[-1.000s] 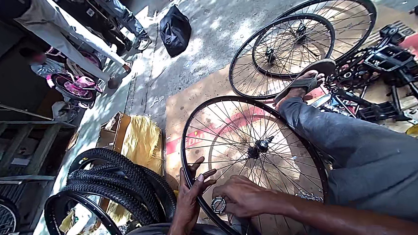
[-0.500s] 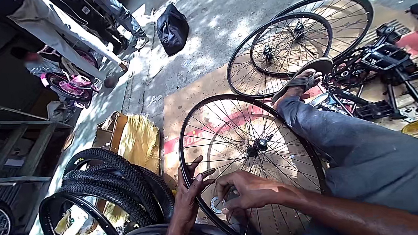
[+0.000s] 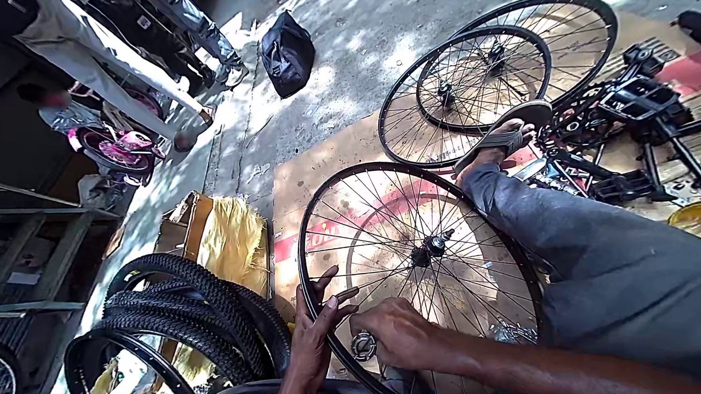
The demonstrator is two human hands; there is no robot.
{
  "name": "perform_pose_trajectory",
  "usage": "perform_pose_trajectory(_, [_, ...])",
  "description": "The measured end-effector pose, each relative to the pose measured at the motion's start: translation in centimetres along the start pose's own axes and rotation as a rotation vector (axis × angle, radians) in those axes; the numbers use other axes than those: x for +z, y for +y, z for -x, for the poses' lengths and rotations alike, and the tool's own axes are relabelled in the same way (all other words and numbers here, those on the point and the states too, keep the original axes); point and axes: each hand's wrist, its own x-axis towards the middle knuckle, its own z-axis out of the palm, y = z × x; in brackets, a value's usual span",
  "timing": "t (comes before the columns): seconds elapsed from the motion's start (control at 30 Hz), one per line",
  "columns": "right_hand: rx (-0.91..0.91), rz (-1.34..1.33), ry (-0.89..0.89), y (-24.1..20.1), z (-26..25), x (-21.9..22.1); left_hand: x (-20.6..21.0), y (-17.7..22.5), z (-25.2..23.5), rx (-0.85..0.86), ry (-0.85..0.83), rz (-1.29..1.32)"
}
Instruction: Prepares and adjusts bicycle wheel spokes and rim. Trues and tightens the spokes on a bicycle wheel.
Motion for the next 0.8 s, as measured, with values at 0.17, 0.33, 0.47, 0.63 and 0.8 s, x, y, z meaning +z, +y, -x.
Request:
perform_pose_trajectory(0.17, [-0.171,-0.439,-0.217,1.8,0.6,-3.5,-0.2,0.0,0.1,0.005,-0.013,0.01])
perform_pose_trajectory(0.33, [0.006,-0.006,0.002,0.1,-0.2,-0.1,-0.1,0.0,0.0,-0.002,-0.008,0.001])
perform_pose_trajectory(0.47, [-0.177,-0.258,-0.244,1.4,0.4,-3.2,-0.2,0.0,0.1,0.003,-0.019,-0.005])
perform_pose_trajectory(0.63, [0.037,-0.186,-0.089,0.4,0.1,-1.8,-0.2,-0.1,0.0,0.004,-0.017,0.0])
perform_pose_trajectory(0.8, [-0.14,-0.021,-0.181,0.5,0.4,-1.6,-0.3,0.2,-1.0,-0.003,0.045,-0.019])
